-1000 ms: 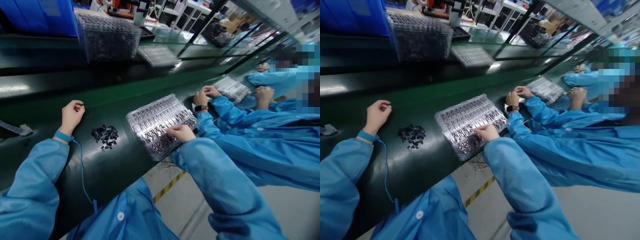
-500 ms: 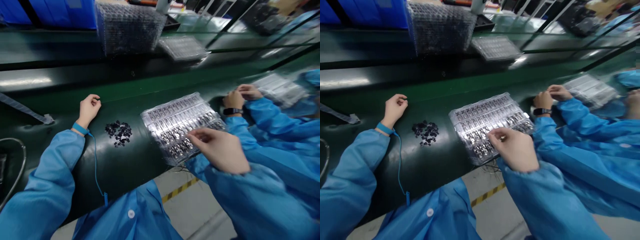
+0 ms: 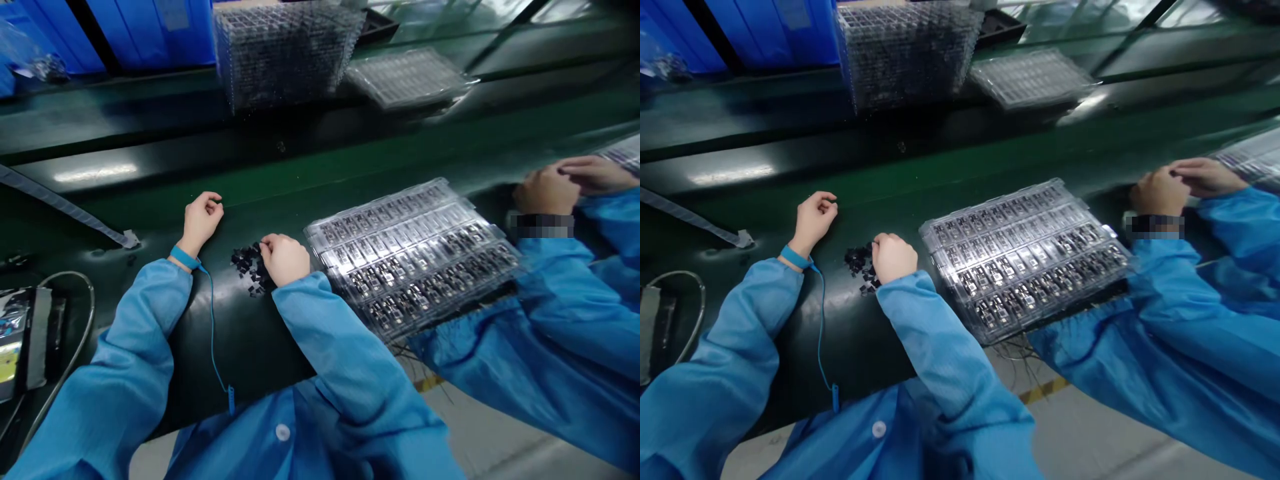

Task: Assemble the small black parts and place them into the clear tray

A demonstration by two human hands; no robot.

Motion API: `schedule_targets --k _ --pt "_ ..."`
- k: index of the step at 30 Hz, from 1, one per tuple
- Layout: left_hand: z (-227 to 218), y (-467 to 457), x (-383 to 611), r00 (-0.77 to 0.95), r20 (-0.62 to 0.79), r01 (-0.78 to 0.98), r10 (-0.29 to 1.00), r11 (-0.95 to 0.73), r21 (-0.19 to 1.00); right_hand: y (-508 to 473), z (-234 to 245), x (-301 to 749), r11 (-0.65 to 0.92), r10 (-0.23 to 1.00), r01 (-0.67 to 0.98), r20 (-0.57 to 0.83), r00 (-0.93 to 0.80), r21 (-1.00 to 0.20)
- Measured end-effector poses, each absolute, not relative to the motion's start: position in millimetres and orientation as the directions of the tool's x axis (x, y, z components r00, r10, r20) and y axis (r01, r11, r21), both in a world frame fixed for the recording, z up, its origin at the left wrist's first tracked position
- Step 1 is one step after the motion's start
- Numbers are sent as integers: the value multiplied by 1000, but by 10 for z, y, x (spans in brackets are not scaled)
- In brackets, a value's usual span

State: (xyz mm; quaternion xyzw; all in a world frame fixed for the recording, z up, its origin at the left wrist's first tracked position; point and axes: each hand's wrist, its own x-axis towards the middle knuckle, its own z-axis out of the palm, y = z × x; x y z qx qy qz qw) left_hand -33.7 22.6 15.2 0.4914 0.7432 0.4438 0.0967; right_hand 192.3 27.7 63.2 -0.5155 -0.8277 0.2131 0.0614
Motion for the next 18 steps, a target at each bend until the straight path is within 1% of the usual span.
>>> schedule_targets --k 3,5,7,10,12,14,16,18 --pt "148 230 -334 -501 283 639 818 130 758 368 559 1820 349 885 837 -145 -442 -422" --pt "141 229 -334 -500 278 636 820 130 761 389 549 1800 369 872 827 -148 -466 -424" --pt "132 224 -335 -500 272 630 822 130 766 383 554 1797 415 859 806 -111 -500 -422" --pt "119 219 -335 -497 258 620 828 132 773 380 561 1809 473 846 767 -19 -532 -434" --pt "116 221 -332 -493 247 616 834 133 777 414 551 1824 450 859 732 23 -512 -511" --pt "117 226 -327 -491 243 615 837 136 777 481 520 1836 358 896 670 38 -442 -650" --pt "120 228 -320 -490 245 615 836 132 777 562 464 1843 273 924 563 50 -378 -780" --pt "122 227 -312 -491 248 611 835 127 782 636 382 1847 247 931 446 83 -356 -860"
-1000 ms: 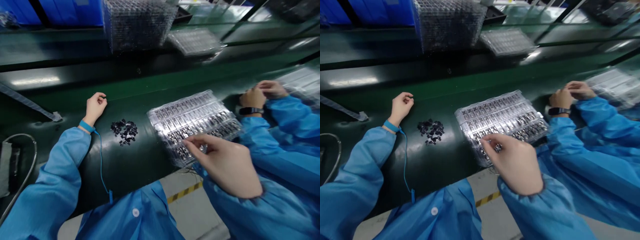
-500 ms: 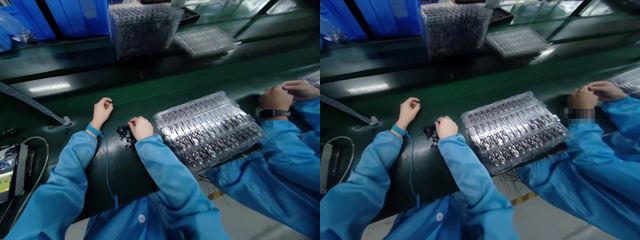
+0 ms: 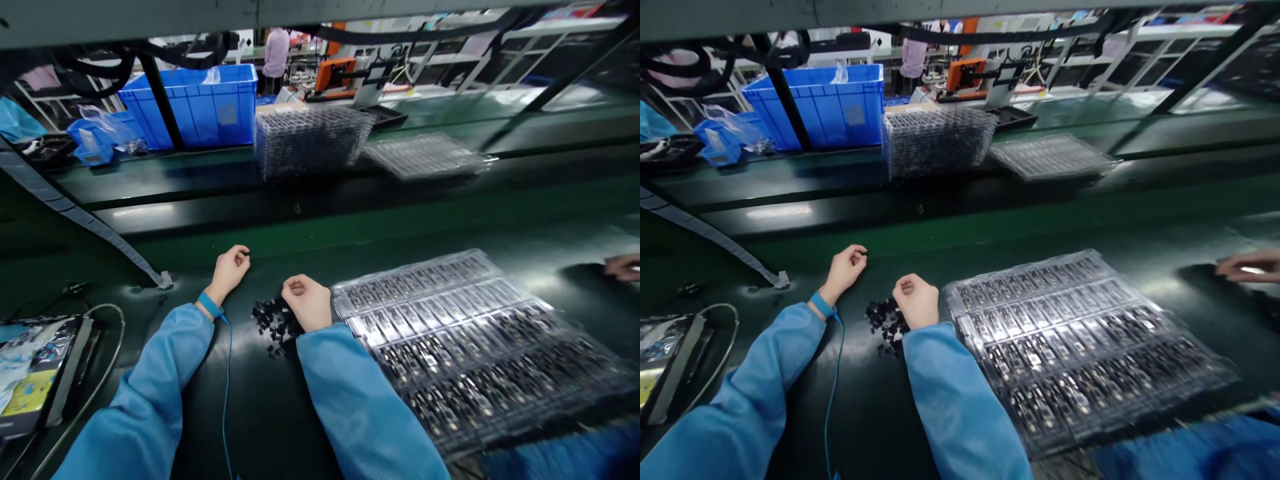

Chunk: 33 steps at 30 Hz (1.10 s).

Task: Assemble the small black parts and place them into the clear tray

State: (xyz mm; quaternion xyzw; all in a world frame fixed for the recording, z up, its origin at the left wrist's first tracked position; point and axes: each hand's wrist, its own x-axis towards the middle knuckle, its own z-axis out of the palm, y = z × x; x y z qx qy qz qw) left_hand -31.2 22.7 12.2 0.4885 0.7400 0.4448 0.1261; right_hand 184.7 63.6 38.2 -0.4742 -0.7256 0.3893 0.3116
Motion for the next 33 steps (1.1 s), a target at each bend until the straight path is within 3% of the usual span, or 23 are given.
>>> schedule_targets --k 7,11,19,26,33 --pt "146 213 -291 -482 236 608 844 127 784 733 121 1874 227 959 140 197 -203 -964" --pt "165 216 -279 -490 225 619 842 154 770 768 106 1897 367 918 130 336 -212 -921" --pt "146 226 -282 -478 215 646 851 175 743 800 116 1925 447 883 137 411 -229 -884" --pt "183 203 -269 -487 209 667 848 207 715 817 77 1912 330 923 107 296 -246 -938" --pt "208 214 -248 -500 193 675 844 240 698 808 -10 1888 201 943 -68 211 -256 -977"
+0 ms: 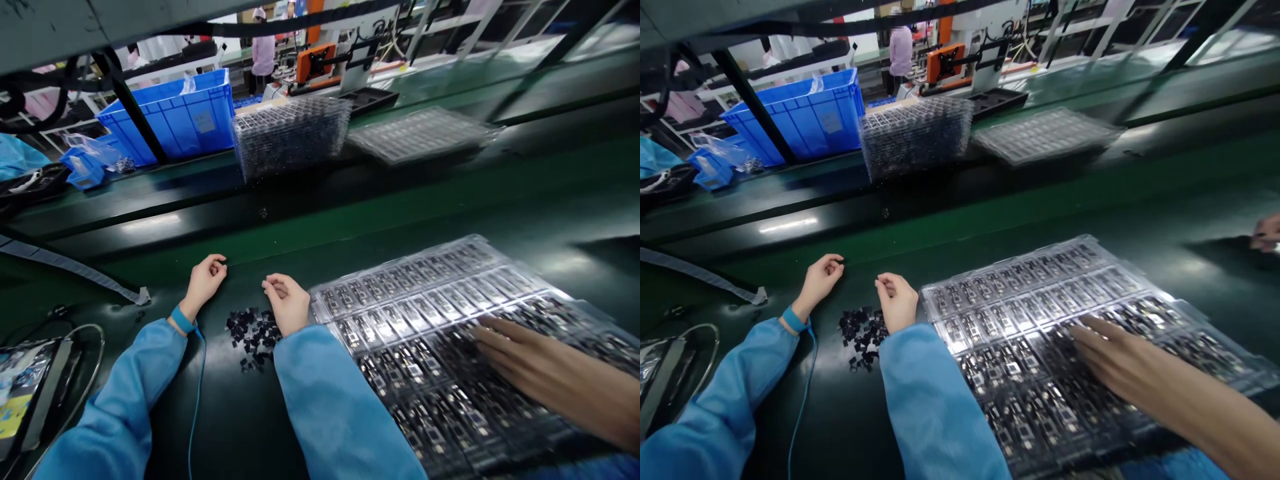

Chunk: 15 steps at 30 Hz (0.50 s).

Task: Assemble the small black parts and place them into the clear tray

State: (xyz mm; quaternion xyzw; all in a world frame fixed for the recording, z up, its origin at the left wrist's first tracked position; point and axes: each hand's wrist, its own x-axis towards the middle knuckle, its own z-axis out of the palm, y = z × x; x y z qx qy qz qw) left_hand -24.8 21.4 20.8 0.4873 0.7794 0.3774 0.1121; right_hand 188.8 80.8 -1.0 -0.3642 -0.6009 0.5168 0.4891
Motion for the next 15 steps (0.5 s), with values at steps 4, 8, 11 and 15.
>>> schedule_targets --k 4,8,11,15 --pt "416 299 -312 -401 15 707 916 300 641 804 -35 1862 134 954 -129 163 -252 -983" --pt "697 565 -462 -243 -233 782 942 333 528 814 -33 1866 214 935 -79 227 -271 -974" --pt "797 898 -548 -246 -227 868 942 318 382 820 -45 1877 270 912 -73 279 -301 -960" --pt "732 1400 -578 -286 -148 901 947 318 296 827 -42 1894 319 889 -81 328 -319 -944"
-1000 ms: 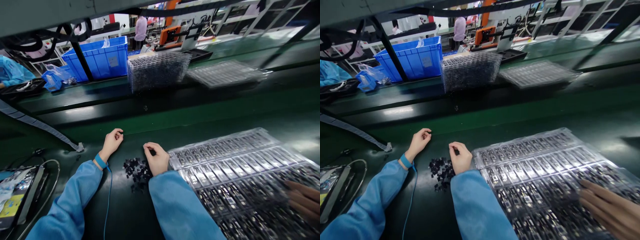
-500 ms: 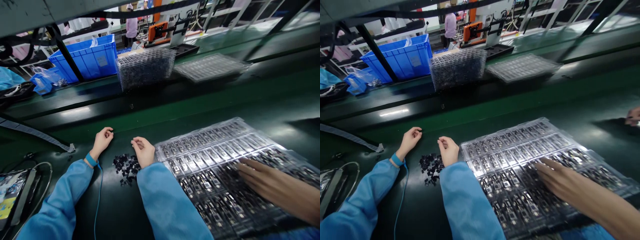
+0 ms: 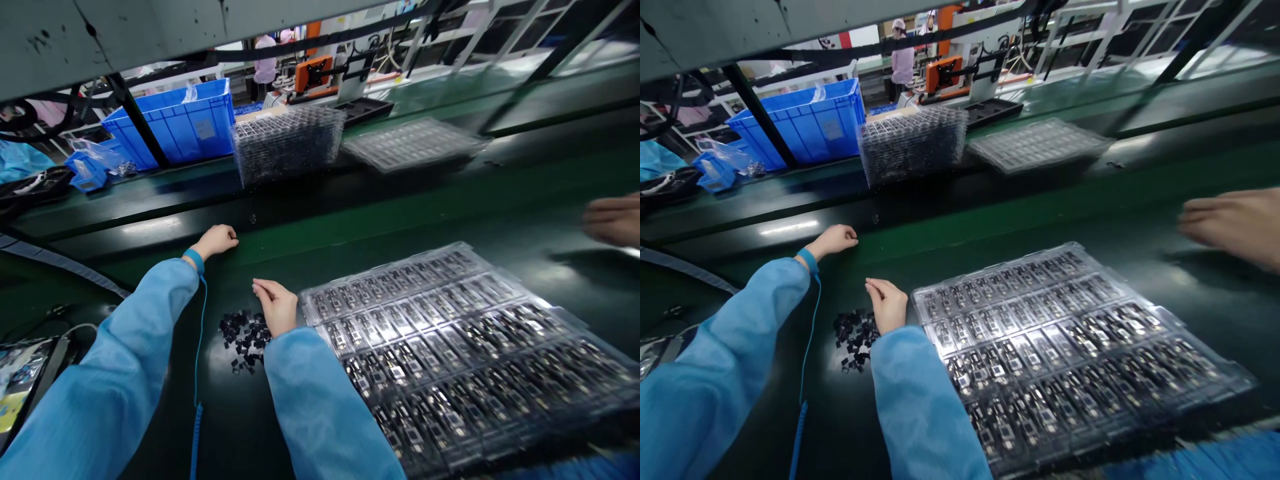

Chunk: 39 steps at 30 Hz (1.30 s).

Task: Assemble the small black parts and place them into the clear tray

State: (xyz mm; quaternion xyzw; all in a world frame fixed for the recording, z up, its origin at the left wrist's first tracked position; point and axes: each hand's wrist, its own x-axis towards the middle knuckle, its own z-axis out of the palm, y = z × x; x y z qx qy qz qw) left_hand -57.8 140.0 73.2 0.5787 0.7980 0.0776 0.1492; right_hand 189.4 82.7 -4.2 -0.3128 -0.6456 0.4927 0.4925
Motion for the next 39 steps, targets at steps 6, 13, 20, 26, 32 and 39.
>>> schedule_targets --k 6,13,20,26,32,39 --pt "485 1965 -514 -371 -69 890 926 375 258 835 17 1920 397 864 -83 403 -302 -914" --pt "389 2239 -523 -462 -78 815 883 458 354 812 38 1928 434 854 -104 445 -269 -895" --pt "590 2006 -518 -464 -111 631 879 416 655 810 33 1924 433 846 -80 435 -309 -898" --pt "1078 1195 -584 -390 -68 263 918 182 947 791 51 1906 433 817 -89 432 -381 -897" --pt "1069 196 -326 -159 -282 -18 946 283 959 749 19 1844 260 858 -151 300 -416 -954" --pt "558 53 204 -280 -193 41 940 213 976 764 -44 1797 3 912 -255 107 -397 -967"
